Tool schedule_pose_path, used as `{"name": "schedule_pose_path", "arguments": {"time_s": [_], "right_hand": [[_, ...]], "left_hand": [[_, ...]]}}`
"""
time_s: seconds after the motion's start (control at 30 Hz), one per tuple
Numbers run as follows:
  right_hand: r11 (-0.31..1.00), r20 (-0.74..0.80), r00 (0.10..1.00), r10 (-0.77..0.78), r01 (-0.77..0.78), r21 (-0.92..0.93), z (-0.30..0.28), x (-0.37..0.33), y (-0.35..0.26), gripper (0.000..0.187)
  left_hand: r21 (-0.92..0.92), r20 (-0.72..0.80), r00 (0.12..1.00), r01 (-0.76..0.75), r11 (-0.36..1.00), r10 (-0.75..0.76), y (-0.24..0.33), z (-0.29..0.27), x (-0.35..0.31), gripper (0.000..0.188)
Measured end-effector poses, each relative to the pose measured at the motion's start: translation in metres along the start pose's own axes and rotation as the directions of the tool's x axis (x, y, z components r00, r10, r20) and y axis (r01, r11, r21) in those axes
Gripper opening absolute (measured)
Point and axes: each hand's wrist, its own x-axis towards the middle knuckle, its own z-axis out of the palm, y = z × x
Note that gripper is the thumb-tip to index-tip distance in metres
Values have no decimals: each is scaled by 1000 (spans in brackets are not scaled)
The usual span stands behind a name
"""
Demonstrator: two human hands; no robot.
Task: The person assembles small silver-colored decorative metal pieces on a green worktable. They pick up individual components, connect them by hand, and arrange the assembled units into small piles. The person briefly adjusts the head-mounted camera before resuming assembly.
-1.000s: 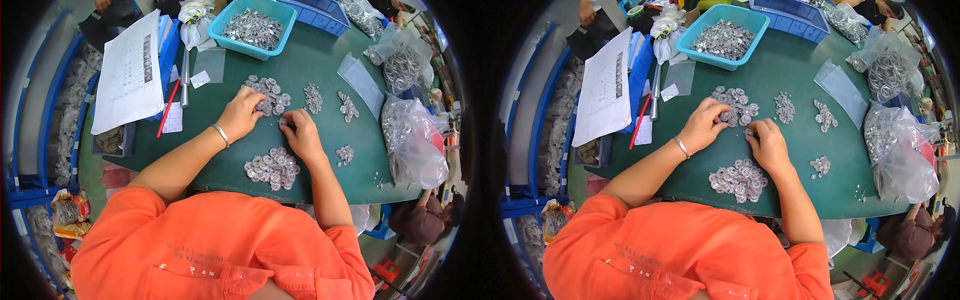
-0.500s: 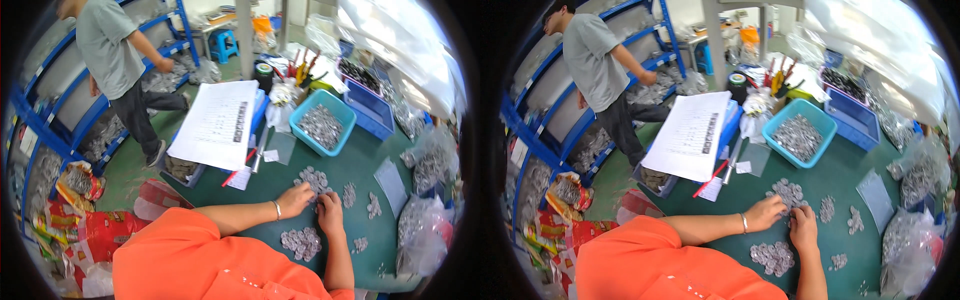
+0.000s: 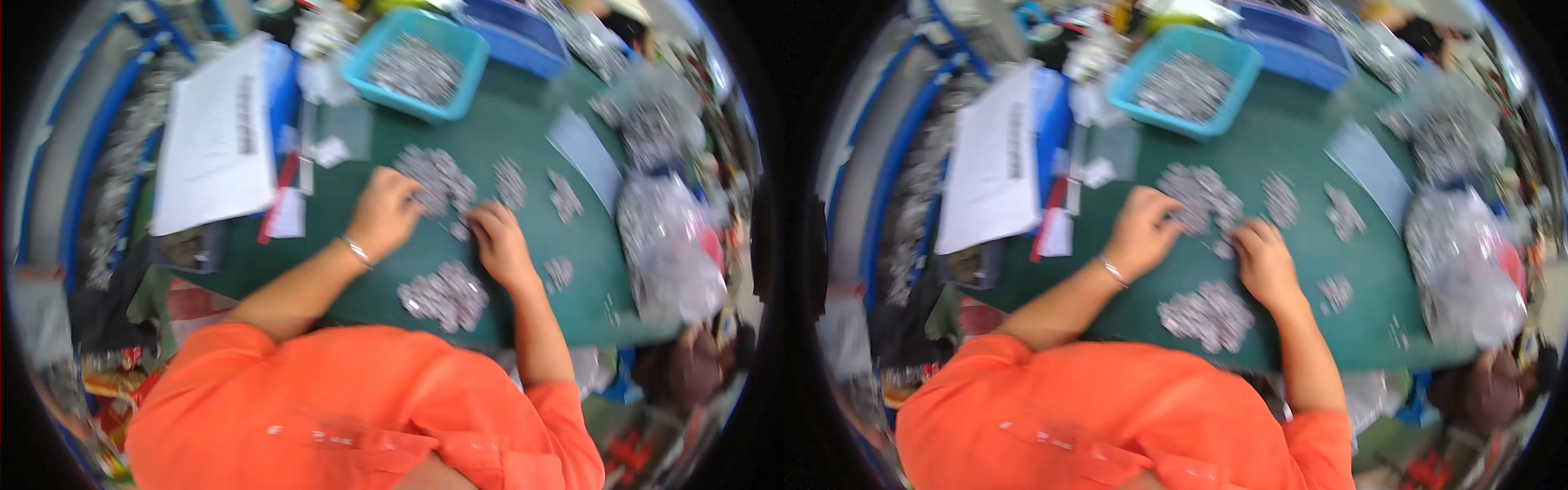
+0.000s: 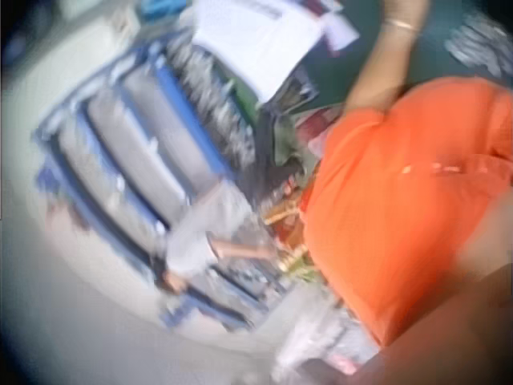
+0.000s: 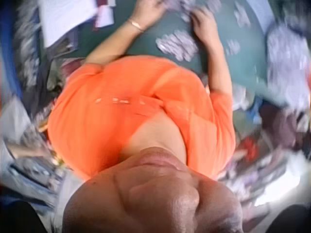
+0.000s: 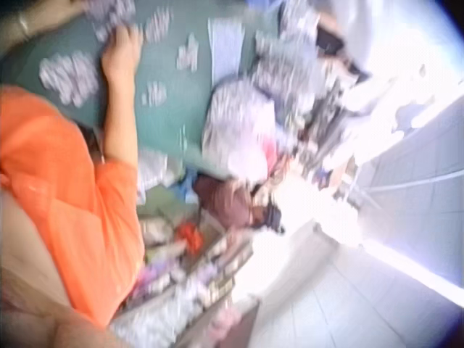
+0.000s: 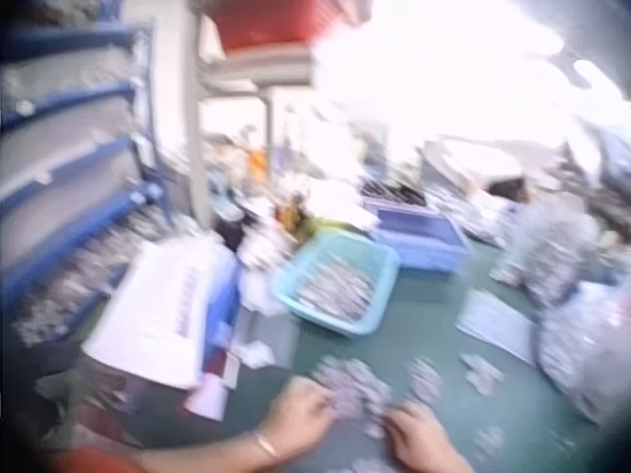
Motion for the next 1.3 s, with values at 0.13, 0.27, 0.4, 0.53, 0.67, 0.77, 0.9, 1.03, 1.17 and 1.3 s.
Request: {"name": "schedule_pose_path", "arguments": {"time_s": [0.13, 0.27, 0.4, 0.53, 0.67, 0.77, 0.9, 1.03, 1.17, 1.3], "right_hand": [[984, -180, 969, 170, -156, 90, -19, -14, 7, 17], [962, -168, 950, 263, -244, 124, -14, -27, 5, 15], [988, -165, 975, 146, -151, -19, 3, -17, -2, 19], [945, -110, 940, 323, -313, 99, -3, -18, -5, 20], [980, -44, 980, 193, -190, 57, -14, -39, -1, 18], [986, -52, 986, 159, -156, 54, -24, -47, -11, 18], [916, -157, 904, 399, -384, 118, -22, -65, -5, 23], [899, -213, 874, 438, -422, 117, -3, -56, -19, 40], [853, -219, 829, 515, -471, 224, 7, -57, -18, 39], [839, -206, 822, 531, -476, 263, 7, -56, -18, 37]], "left_hand": [[-95, 140, 972, 205, 974, -190, 10, -6, -3, 26], [-86, 151, 972, 194, 977, -179, 7, -5, -5, 28], [-80, 146, 976, 175, 981, -162, 5, -8, -7, 29], [-96, 149, 978, 160, 982, -144, 3, -10, -7, 28], [-100, 161, 973, 179, 979, -162, 4, -9, -7, 28], [-113, 160, 972, 194, 975, -174, 3, -8, -6, 28], [-104, 181, 966, 206, 973, -185, 6, -11, -4, 27], [-96, 179, 966, 205, 974, -186, 5, -10, -4, 27], [-89, 186, 966, 199, 976, -180, 7, -11, -3, 27], [-79, 182, 968, 191, 978, -174, 5, -12, -4, 27]]}}
